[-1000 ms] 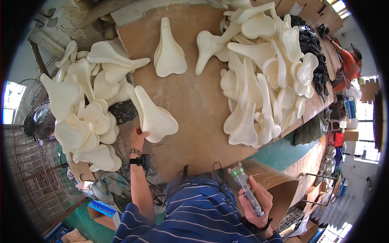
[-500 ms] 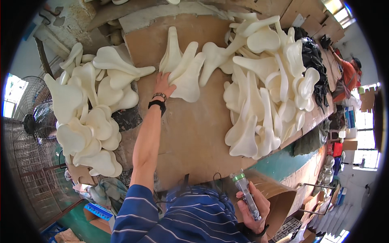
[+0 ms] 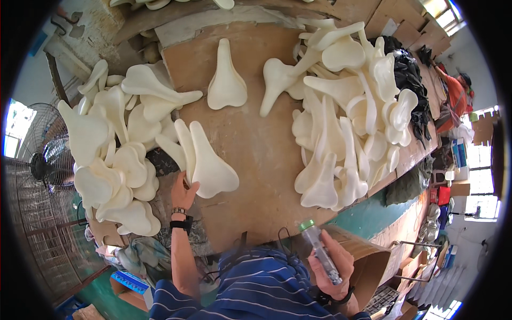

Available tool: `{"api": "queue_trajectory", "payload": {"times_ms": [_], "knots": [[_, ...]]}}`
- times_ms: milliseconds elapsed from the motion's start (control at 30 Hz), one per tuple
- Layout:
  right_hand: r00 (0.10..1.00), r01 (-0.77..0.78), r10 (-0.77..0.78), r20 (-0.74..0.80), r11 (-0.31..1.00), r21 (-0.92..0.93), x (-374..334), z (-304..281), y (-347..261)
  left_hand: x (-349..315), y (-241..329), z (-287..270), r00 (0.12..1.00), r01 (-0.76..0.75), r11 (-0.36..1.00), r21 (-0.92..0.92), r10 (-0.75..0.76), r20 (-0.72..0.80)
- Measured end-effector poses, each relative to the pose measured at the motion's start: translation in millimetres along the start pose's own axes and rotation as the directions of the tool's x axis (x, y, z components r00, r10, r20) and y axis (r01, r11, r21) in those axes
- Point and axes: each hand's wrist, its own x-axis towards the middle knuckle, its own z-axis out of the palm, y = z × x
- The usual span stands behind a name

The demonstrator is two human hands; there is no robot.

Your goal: The person retrieves white bicycle seats from a large woven sack and places them onto a wooden table. They repeatedly pick up individual seats, inspect them, and arrange them into neat rows on the table surface. The person also handles a cardboard box and continues to sort the seats throughout the clip.

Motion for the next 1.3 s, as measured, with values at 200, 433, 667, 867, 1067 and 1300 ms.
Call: {"api": "queue_trajectory", "payload": {"times_ms": [200, 433, 667, 867, 1067, 1300], "knots": [[0.978, 0.144, -0.153, -0.139, 0.987, -0.069, 4, -7, -11, 5, -10, 11, 0.971, 0.223, 0.904, -0.366, -0.237, 0.005], [0.997, 0.053, -0.052, -0.06, 0.998, 0.016, -17, -8, 2, 13, -38, 6, 0.892, 0.448, 0.655, -0.609, -0.283, 0.352], [0.996, -0.094, 0.094, 0.003, 0.995, 0.038, -27, -5, 10, 6, -2, -7, 0.994, 0.078, 0.86, -0.504, -0.027, 0.107], [0.995, -0.096, 0.096, -0.005, 0.995, 0.021, -25, -3, 13, 153, 86, 27, 0.861, -0.503, 0.854, -0.13, 0.508, 0.004], [0.983, -0.17, 0.173, -0.052, 0.983, 0.066, -19, 7, 1, 242, 141, 97, 0.902, -0.43, 0.894, 0.123, 0.431, 0.017], [0.994, -0.113, 0.113, 0.004, 0.991, 0.066, -12, 10, 0, 151, 157, 79, 0.958, -0.279, 0.949, 0.145, 0.286, -0.03]]}}
